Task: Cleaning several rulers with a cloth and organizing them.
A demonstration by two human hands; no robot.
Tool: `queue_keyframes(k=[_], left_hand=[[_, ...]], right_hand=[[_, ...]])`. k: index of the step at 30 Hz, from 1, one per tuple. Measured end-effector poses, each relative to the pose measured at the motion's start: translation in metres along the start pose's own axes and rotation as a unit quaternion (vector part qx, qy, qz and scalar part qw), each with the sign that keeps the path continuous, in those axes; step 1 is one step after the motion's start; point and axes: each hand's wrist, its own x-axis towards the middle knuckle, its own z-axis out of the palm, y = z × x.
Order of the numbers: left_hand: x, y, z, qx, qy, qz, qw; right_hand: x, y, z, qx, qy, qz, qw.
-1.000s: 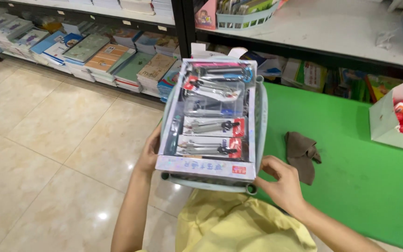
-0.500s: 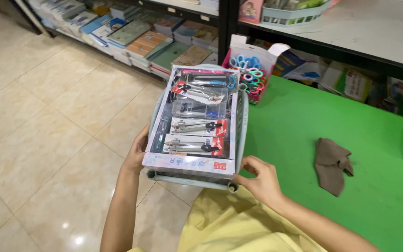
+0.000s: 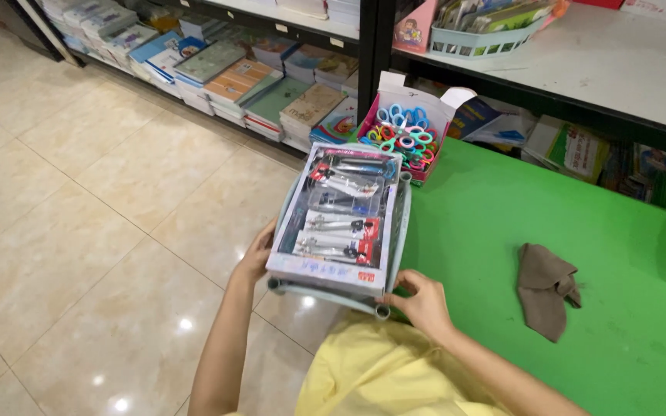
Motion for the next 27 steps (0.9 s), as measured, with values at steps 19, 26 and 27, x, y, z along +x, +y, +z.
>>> queue_keyframes(k=[19,26,27], left_hand=[[0.106,0.021,-0.03,0.044,-0.039,-0.035,0.998],[0.104,0.024,-0.022,0.028,-0.033,-0.032,0.999],[0.103,0.026,-0.02,0.022,-0.032,-0.034,0.999]], right_hand=[[0.06,0.02,0.005,0.102,-0.061,0.071,0.99],[0.063,0.005,-0.004,0.066,-0.073,0.065,0.993],[0.062,0.001,-0.006,0.063,-0.074,0.068,0.993]])
